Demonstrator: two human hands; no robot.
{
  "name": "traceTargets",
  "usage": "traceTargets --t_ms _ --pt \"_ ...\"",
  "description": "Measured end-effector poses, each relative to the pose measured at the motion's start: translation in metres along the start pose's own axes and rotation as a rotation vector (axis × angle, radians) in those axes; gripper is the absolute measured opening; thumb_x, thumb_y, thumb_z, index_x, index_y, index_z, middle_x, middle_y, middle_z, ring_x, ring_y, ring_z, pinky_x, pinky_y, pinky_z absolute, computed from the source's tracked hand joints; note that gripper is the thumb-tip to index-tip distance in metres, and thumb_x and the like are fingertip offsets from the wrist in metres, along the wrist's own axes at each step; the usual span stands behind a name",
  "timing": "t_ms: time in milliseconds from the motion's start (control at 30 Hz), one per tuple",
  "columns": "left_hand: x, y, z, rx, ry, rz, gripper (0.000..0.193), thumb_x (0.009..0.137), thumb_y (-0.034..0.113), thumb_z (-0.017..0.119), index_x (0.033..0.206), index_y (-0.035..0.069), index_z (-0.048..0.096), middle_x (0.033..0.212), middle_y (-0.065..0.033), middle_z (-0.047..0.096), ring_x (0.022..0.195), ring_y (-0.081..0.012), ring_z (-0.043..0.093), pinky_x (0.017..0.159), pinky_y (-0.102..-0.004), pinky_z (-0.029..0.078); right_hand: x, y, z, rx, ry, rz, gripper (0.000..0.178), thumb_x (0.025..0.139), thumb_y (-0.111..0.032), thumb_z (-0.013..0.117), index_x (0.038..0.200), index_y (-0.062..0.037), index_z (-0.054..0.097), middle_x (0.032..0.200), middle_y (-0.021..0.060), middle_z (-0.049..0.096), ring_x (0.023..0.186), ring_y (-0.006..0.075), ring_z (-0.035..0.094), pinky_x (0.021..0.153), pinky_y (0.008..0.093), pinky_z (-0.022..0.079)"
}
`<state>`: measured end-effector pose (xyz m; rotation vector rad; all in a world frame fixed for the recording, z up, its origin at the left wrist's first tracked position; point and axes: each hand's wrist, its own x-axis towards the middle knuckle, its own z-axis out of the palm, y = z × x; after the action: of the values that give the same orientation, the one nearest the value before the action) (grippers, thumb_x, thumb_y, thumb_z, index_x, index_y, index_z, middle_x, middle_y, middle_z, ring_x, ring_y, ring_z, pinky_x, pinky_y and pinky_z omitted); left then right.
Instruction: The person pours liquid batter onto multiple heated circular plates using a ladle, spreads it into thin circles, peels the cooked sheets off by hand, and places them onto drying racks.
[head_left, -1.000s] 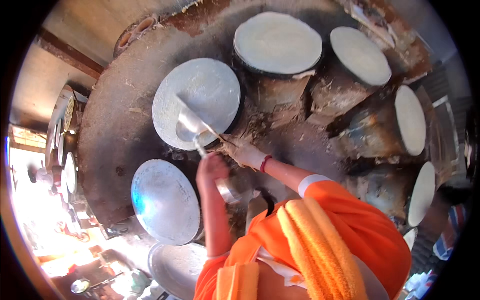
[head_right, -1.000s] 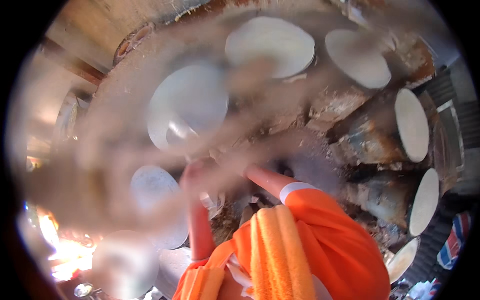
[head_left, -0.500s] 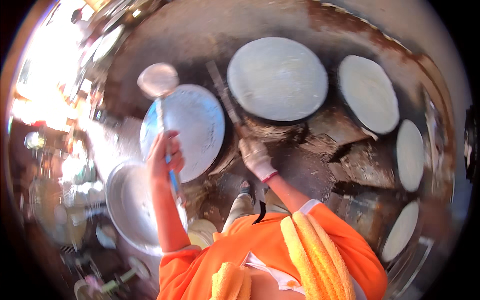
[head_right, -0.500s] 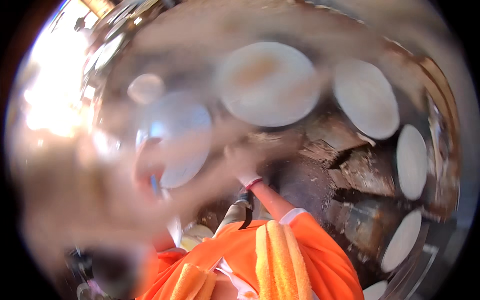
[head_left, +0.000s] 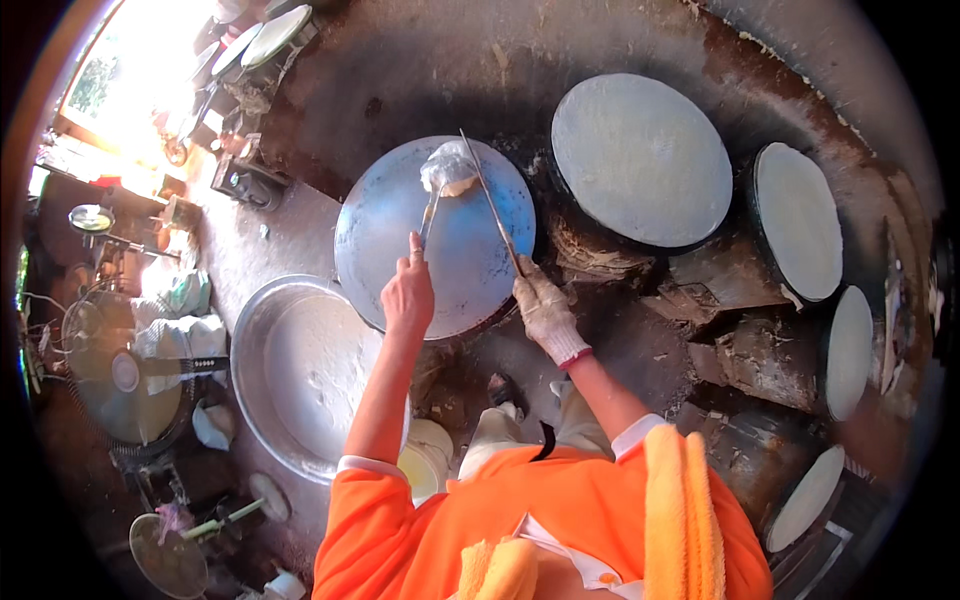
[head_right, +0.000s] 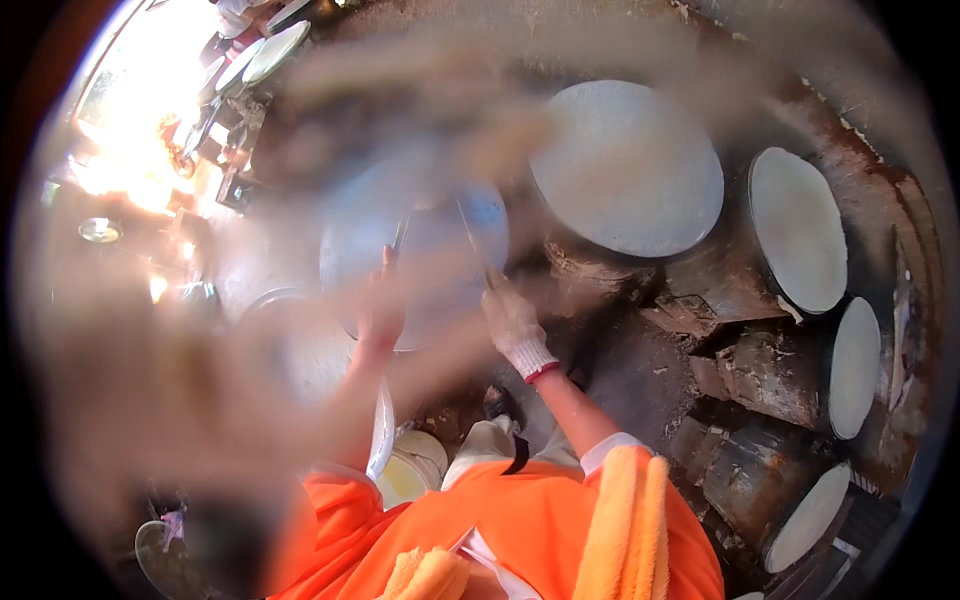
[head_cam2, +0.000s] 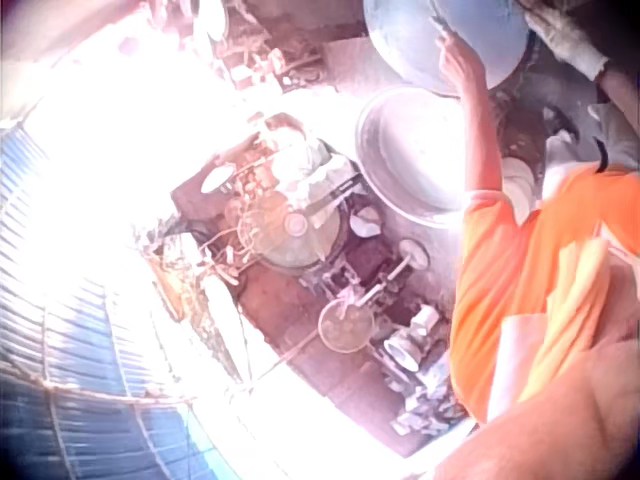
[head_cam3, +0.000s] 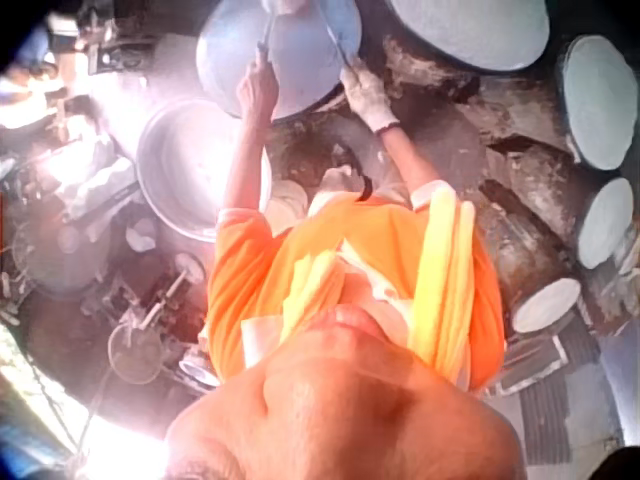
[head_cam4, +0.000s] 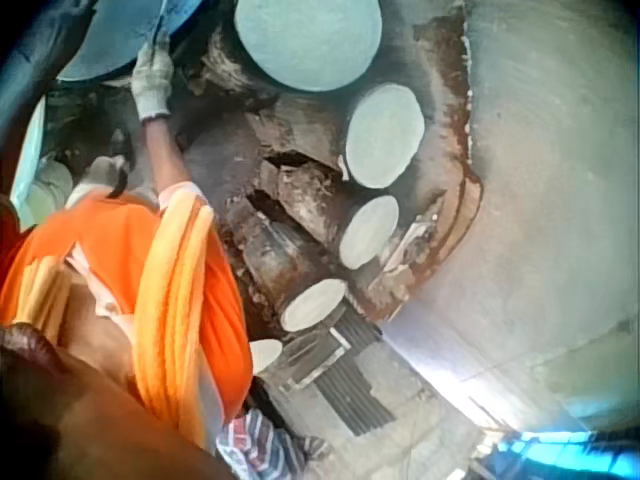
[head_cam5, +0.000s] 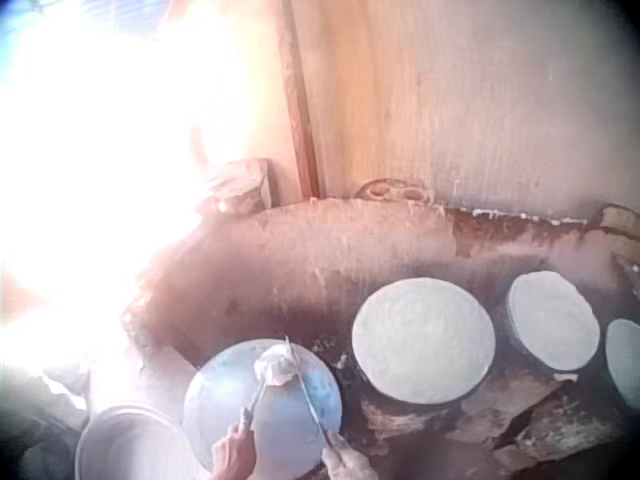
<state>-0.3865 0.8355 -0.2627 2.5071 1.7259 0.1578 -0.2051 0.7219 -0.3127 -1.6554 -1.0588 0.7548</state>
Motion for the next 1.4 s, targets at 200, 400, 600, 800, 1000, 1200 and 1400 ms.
traceTargets --t_ms 200,400,600,800,1000,1200,1400 --pt "0.039 -0.021 0.013 -0.146 0.001 -0.031 0.048 0.089 0.013 0.042 0.136 0.010 0.032 0.097 -0.0161 0.058 0.084 -0.0335 0.061 0.073 -0.0407 0.048 0.004 -0.044 0.006 -0.436 -0.013 0.078 0.039 0.089 -0.021 0.051 0.125 -0.0061 0.048 0.113 0.0080 0.059 0.105 0.0209 0.055 0.087 0.0287 0.045" --pt "0.045 -0.058 -0.033 -0.114 -0.015 -0.180 0.047 0.087 0.013 0.046 0.132 0.005 0.037 0.099 -0.0200 0.060 0.087 -0.0343 0.060 0.075 -0.0432 0.047 0.018 -0.055 0.023 -0.612 -0.065 0.025 0.034 0.091 -0.022 0.046 0.122 -0.0065 0.050 0.115 0.0097 0.058 0.097 0.0261 0.058 0.080 0.0328 0.048" --pt "-0.016 -0.064 -0.040 -0.280 0.102 -0.216 0.043 0.087 0.012 0.048 0.128 0.003 0.042 0.095 -0.0167 0.063 0.089 -0.0331 0.060 0.076 -0.0414 0.046 0.054 0.058 0.020 -0.633 0.018 -0.261 0.036 0.091 -0.027 0.039 0.117 -0.0055 0.051 0.096 0.0199 0.060 0.082 0.0354 0.059 0.070 0.0430 0.048" --pt "-0.125 -0.035 -0.091 -1.551 -0.022 -0.594 0.030 0.092 0.011 0.044 0.121 0.005 0.050 0.064 0.0046 0.042 0.048 -0.0028 0.039 0.044 -0.0185 0.032 0.042 -0.077 0.009 -0.699 -0.320 -0.025 0.043 0.094 -0.031 0.026 0.106 -0.0022 0.055 0.080 0.0234 0.062 0.075 0.0414 0.061 0.065 0.0529 0.048" --pt "-0.135 -0.023 -0.127 -1.835 0.037 -0.546 0.033 0.089 0.007 0.046 0.121 0.003 0.050 0.069 0.0059 0.042 0.059 -0.0007 0.038 0.052 -0.0143 0.032 0.055 -0.050 -0.010 -0.767 -0.320 -0.372 0.038 0.091 -0.030 0.036 0.118 -0.0077 0.049 0.084 0.0196 0.061 0.079 0.0361 0.060 0.071 0.0452 0.048" --pt "-0.111 -0.048 -0.101 -1.861 0.059 -0.484 0.033 0.094 0.017 0.042 0.126 0.011 0.044 0.064 0.0008 0.045 0.038 -0.0064 0.036 0.037 -0.0212 0.028 0.094 -0.051 -0.005 -0.744 -0.398 -0.311 0.041 0.090 -0.025 0.039 0.129 -0.0113 0.042 0.118 0.0147 0.053 0.104 0.0329 0.053 0.088 0.0406 0.043" --pt "-0.119 -0.038 -0.110 -1.893 0.130 -0.672 0.033 0.094 0.020 0.043 0.126 0.009 0.045 0.063 0.0009 0.045 0.037 -0.0066 0.034 0.036 -0.0219 0.026 0.078 -0.092 0.004 -0.683 -0.679 -0.177 0.042 0.088 -0.027 0.043 0.127 -0.0109 0.044 0.117 0.0162 0.054 0.103 0.0347 0.052 0.088 0.0413 0.043"
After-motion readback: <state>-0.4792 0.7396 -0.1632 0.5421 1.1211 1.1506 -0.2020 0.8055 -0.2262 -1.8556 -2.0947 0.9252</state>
